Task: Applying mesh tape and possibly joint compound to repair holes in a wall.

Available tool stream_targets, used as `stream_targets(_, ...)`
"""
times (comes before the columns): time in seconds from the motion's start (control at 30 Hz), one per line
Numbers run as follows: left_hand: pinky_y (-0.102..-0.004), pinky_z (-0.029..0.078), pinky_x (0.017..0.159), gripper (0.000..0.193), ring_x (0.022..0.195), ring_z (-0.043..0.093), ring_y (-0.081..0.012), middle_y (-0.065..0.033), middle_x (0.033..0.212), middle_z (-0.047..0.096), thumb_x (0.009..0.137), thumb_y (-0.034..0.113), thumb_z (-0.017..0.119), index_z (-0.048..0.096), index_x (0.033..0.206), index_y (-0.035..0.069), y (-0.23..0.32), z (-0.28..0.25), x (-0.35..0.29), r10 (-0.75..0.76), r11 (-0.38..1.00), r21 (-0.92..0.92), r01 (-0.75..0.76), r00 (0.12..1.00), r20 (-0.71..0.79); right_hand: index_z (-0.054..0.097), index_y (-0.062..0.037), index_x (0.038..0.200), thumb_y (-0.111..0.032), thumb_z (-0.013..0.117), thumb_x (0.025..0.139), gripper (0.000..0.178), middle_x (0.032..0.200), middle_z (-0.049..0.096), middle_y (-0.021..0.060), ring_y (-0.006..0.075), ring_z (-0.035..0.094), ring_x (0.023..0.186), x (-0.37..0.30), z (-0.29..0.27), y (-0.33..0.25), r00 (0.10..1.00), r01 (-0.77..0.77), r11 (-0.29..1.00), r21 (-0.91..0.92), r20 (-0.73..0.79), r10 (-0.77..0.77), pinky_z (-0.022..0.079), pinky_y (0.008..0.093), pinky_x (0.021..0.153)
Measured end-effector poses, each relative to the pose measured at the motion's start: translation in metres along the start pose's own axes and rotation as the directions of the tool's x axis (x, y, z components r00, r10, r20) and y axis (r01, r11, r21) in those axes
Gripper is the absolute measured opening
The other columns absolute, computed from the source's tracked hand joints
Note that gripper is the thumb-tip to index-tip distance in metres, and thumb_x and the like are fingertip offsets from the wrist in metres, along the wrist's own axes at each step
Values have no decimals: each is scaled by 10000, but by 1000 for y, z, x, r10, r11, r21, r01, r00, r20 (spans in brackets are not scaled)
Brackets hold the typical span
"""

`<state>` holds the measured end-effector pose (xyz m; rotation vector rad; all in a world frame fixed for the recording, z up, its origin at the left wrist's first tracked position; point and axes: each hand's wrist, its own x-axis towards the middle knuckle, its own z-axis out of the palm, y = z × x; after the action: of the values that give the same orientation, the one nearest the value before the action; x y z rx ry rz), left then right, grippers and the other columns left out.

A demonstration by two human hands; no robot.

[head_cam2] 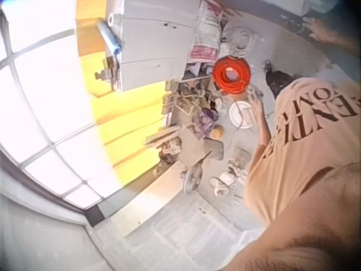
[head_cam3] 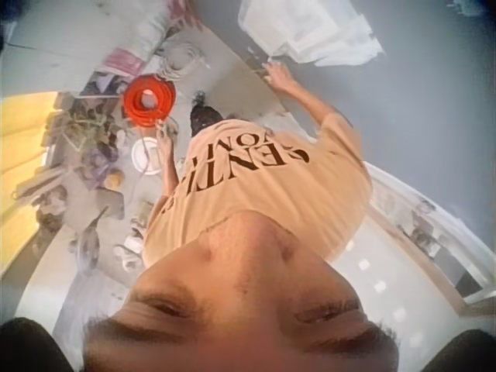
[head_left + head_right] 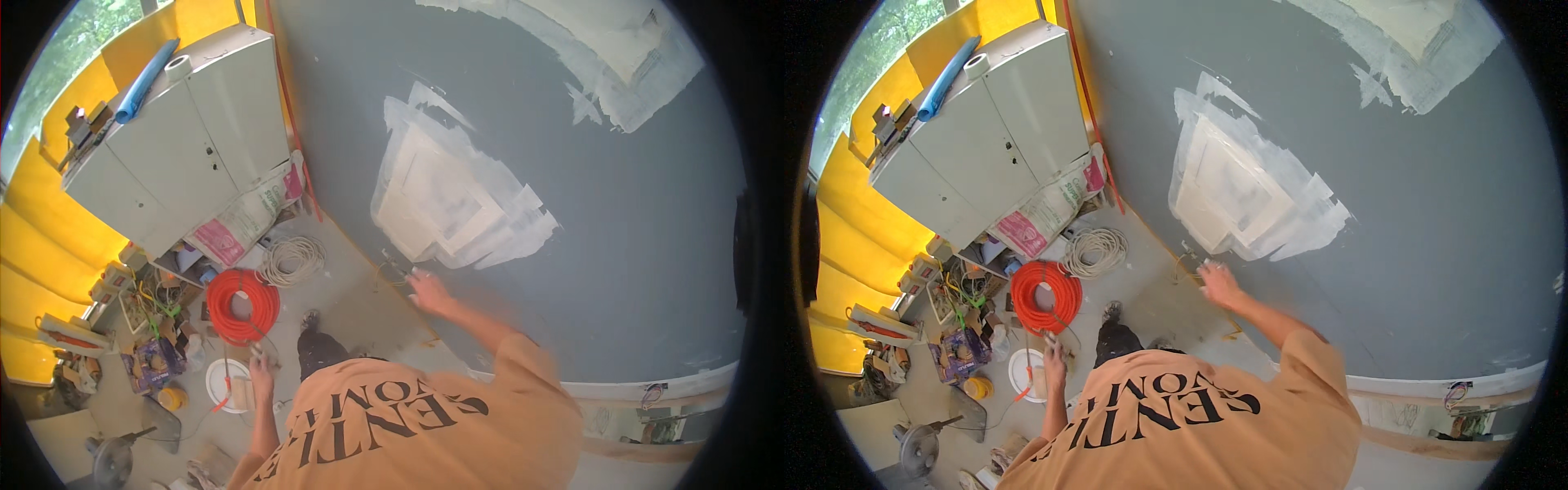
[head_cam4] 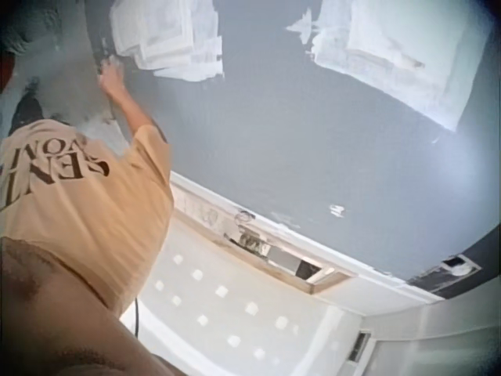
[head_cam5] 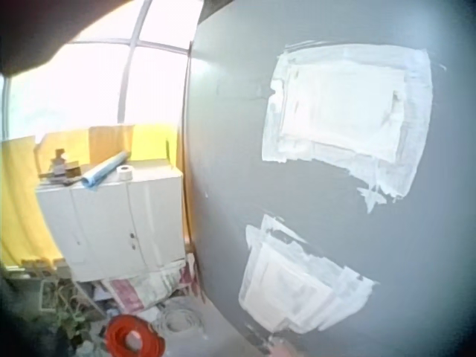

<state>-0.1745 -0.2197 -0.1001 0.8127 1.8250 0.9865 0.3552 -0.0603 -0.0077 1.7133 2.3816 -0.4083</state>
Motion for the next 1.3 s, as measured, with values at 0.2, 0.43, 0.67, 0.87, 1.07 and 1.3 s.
stream_targets(0.2, -287, 485, 841, 178, 935, 588, -117, -19, 1059, 623, 1027, 104, 633, 651, 1169, -2, 145, 94, 34, 362, 927, -248, -283, 849, 384, 477, -27, 1526, -299, 784, 930, 723, 1430, 619, 231, 352, 589, 1350, 5, -41, -151, 994, 75, 466, 882, -27, -108, 459, 446, 1134)
stream_targets(0.43, -309, 546, 884, 331, 997, 675, -146, -82, 1187, 713, 1004, 131, 701, 640, 1284, -32, 302, 141, 15, 227, 972, -153, -176, 554, 801, 529, -25, 1462, -76, 784, 913, 608, 1238, 690, 123, 216, 682, 1057, 38, -47, -174, 949, 308, 104, 946, -313, 41, 575, 363, 875)
stream_targets(0.67, -328, 609, 791, 316, 923, 726, -163, -102, 1028, 754, 990, 92, 723, 647, 1266, -43, 404, 105, 168, 612, 748, -255, -613, 489, 621, 590, -31, 1423, -94, 686, 994, 444, 868, 706, 46, 64, 499, 610, 27, -92, -159, 858, 181, -160, 970, -76, 508, 405, 217, 549)
stream_targets(0.87, -436, 565, 866, 339, 954, 732, -329, -195, 1009, 751, 953, 117, 687, 646, 1245, -50, 569, -16, 339, 843, 515, 200, -834, 535, 63, 573, -21, 1428, -170, 642, 1039, 422, 822, 675, 39, 89, 521, 628, 69, -64, -177, 737, 289, -326, 900, 8, 676, 428, 263, 574)
stream_targets(1.07, -448, 375, 1198, 890, 1459, 408, -368, -189, 1533, 512, 828, 626, 789, 573, 1426, 2, 711, -52, 495, 885, 105, 880, -463, 447, 130, 639, -15, 1325, -135, 628, 1039, 311, 1027, 730, 98, 126, 655, 828, 117, -59, -221, 707, 345, -490, 800, 122, 697, 511, 272, 682)
stream_targets(1.3, -464, 488, 1074, 779, 1239, 601, -398, -213, 1431, 575, 761, 301, 857, 560, 1433, 40, 735, -90, 588, 917, -193, 787, -586, 178, 357, 675, 21, 1201, -42, 728, 946, 268, 1007, 725, 79, 127, 618, 821, 152, -85, -243, 835, 282, -440, 852, 8, 550, 499, 279, 706)
